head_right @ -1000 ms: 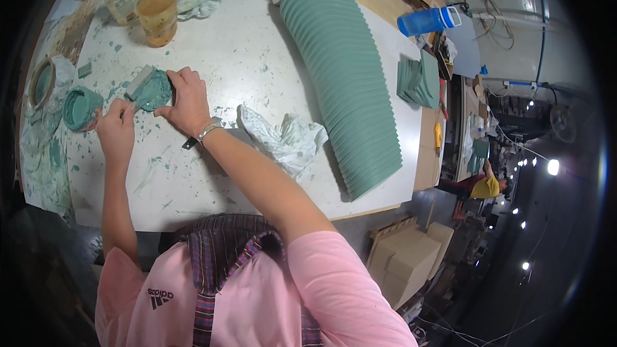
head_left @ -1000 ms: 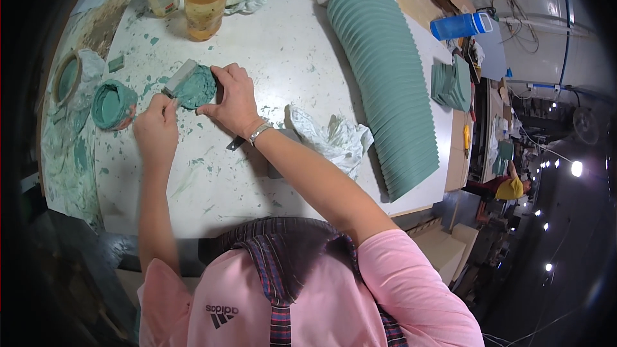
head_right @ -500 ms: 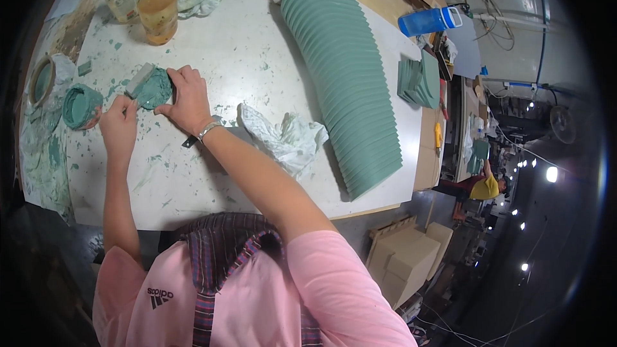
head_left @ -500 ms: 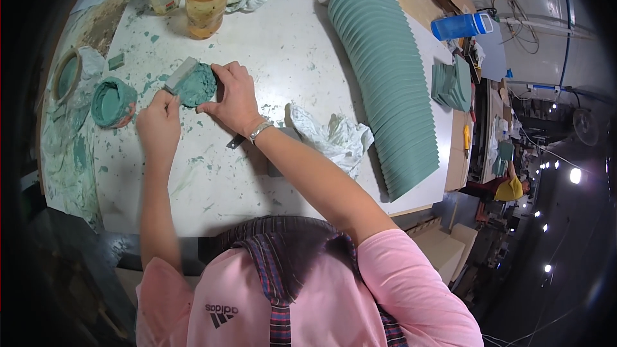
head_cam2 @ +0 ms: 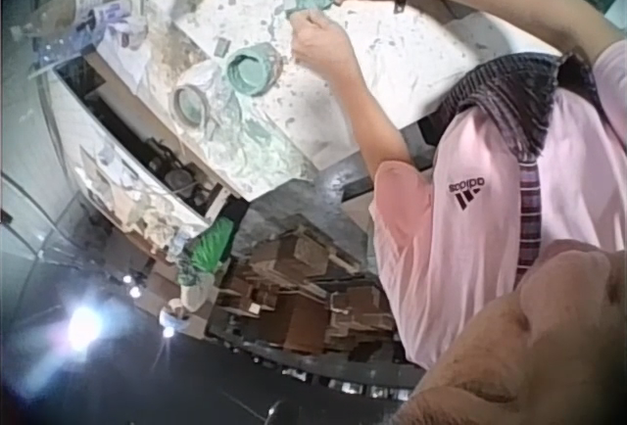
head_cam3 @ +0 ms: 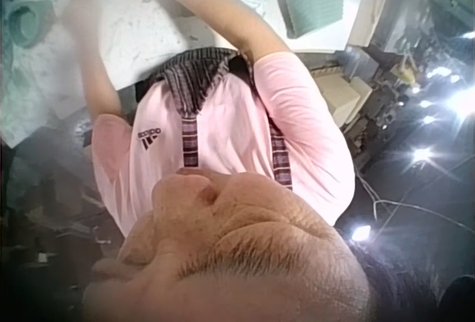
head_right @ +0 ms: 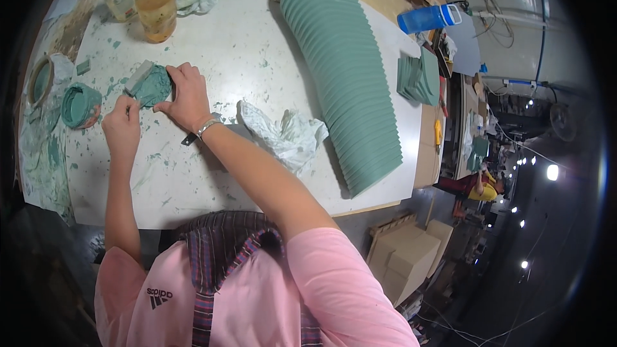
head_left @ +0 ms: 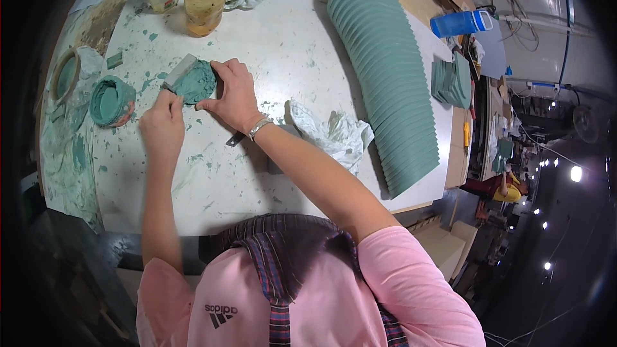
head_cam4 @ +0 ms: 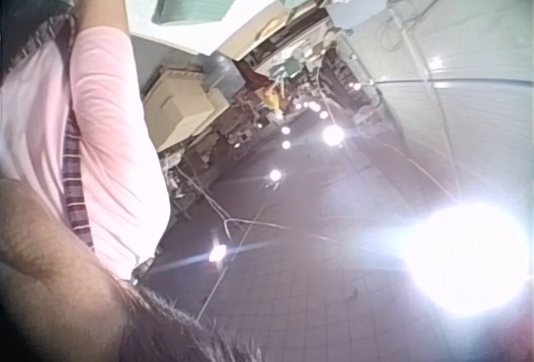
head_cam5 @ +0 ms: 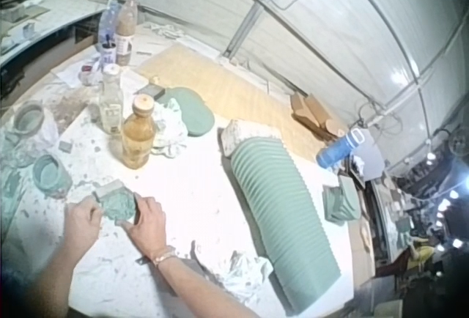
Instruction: The person cleans and separates green foam components at a workstation. The person picks up a stack of foam pieces and peels away excess material from the edges before wiping the surface with a white cloth.
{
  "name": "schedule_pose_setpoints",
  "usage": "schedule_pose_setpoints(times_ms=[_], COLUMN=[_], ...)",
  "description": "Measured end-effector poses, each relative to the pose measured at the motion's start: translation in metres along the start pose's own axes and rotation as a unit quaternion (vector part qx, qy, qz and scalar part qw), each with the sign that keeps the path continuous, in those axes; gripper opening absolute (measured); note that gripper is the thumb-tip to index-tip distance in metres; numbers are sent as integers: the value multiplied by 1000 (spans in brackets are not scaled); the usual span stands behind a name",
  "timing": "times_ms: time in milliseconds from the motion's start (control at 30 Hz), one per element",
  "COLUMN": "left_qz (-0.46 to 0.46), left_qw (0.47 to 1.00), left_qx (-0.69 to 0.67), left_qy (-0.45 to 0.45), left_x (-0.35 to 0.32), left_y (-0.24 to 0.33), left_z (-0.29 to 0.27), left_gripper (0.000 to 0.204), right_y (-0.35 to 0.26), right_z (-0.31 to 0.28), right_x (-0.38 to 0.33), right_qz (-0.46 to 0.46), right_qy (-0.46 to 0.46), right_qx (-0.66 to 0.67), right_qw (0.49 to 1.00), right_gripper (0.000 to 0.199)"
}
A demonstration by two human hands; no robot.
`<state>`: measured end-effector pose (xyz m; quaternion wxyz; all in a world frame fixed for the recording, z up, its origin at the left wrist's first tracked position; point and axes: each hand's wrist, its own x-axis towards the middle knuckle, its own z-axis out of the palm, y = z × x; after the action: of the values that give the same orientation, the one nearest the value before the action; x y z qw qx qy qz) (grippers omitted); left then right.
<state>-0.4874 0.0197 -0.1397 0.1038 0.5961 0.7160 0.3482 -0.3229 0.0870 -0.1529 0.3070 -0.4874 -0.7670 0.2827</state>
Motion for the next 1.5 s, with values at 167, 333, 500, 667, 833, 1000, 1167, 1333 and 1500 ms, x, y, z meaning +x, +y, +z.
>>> schedule_pose_setpoints(times_ms=[167,333,500,667,833,1000,1167,1333,1500], left_qz=[-12,-8,-18,-14,-38,36,75,63,62], left_qw=[999,1000,999,999,997,999,996,997,998], left_qx=[-33,12,-45,-36,-66,-22,38,9,3], left_qy=[-1,-18,8,-17,-28,-8,-34,-33,-26], left_x=[3,3,3,7,4,9,4,-1,-4], left_y=[7,-5,11,4,16,13,12,11,17], left_z=[0,4,-5,0,-13,-10,-7,-13,-13], left_gripper=[14,14,14,13,12,13,12,10,12], right_y=[3,2,4,3,5,3,0,4,2], right_z=[-3,0,-1,0,0,-1,0,-2,0], right_x=[0,0,-1,0,0,0,-1,-1,-1], right_qz=[-1,-7,-13,-13,-20,-15,-9,-3,-9], right_qy=[3,4,8,7,10,5,8,9,10], right_qx=[-2,1,-4,-6,-9,-6,-4,-4,-3], right_qw=[1000,1000,1000,1000,1000,1000,1000,1000,1000], right_gripper=[84,84,85,85,85,85,85,85,85])
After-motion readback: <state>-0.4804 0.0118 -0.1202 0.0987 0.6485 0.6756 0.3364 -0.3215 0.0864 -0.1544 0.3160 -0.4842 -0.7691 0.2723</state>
